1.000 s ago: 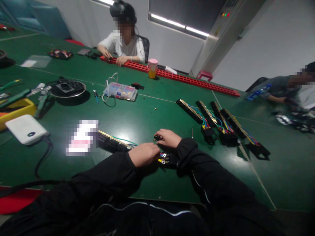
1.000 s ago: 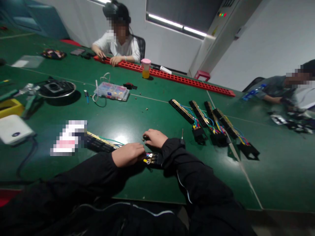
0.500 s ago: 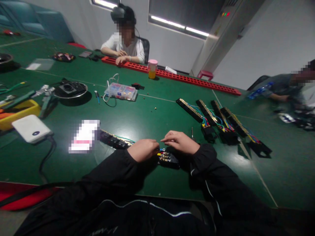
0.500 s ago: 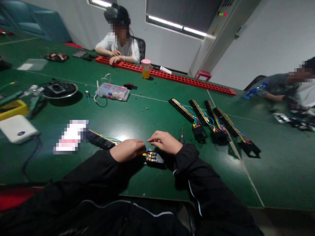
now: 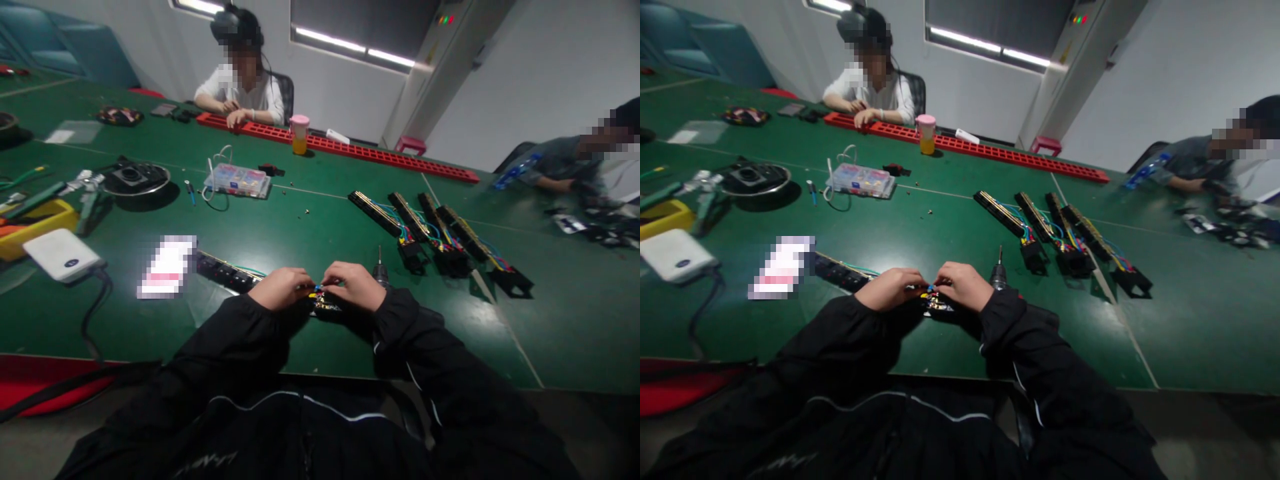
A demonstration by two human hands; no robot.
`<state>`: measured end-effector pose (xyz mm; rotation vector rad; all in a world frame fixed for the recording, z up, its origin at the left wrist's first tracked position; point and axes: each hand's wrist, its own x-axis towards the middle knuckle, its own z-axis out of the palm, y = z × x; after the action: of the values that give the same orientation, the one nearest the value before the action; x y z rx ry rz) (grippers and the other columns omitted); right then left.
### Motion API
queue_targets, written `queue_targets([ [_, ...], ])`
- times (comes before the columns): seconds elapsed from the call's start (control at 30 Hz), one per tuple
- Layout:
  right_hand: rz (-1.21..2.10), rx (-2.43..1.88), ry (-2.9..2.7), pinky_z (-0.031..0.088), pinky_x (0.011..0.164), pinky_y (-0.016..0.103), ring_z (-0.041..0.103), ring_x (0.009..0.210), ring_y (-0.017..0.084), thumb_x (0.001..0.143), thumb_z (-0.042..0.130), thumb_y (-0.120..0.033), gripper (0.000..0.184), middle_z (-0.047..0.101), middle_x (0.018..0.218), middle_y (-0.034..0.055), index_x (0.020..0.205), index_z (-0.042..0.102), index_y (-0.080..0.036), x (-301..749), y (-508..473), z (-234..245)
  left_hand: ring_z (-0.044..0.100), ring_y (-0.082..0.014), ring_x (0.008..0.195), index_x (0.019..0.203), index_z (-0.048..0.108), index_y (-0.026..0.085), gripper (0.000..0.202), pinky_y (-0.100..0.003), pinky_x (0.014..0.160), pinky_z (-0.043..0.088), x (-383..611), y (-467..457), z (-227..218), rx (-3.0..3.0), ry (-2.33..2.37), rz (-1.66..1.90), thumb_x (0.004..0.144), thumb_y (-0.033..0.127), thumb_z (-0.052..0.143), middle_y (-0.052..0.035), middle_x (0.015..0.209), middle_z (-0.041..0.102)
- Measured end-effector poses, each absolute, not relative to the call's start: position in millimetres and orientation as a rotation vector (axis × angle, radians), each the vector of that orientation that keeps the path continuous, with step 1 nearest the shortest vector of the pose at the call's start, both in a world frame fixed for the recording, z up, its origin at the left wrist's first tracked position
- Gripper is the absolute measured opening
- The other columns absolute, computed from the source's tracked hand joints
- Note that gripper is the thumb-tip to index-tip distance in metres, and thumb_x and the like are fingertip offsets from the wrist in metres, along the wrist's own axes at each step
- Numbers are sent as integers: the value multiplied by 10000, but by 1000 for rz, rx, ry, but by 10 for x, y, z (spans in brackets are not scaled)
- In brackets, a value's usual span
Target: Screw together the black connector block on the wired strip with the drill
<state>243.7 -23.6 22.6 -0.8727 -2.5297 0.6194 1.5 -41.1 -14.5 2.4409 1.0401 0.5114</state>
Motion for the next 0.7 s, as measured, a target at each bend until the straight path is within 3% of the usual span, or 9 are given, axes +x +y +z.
queue_targets([
  [0.43, 698, -924, -2510, 446, 704, 243, 626, 766, 131, 839, 821, -161, 91, 690, 837, 10, 842, 730, -168, 2426, -313, 144, 688, -187, 904, 1080, 767, 174, 166, -292, 823, 512, -23, -442, -261, 2439, 874, 621, 997, 241, 639, -75, 999, 729],
  [0.7, 760, -972, -2545, 491, 758, 271, 672, 828, 156, 856, 818, -197, 77, 713, 871, 24, 872, 747, -173, 2437, -400, 197, 688, -169, 901, 1075, 759, 178, 154, -269, 811, 508, -22, -469, -236, 2418, 796, 654, 1002, 232, 635, -67, 998, 733],
])
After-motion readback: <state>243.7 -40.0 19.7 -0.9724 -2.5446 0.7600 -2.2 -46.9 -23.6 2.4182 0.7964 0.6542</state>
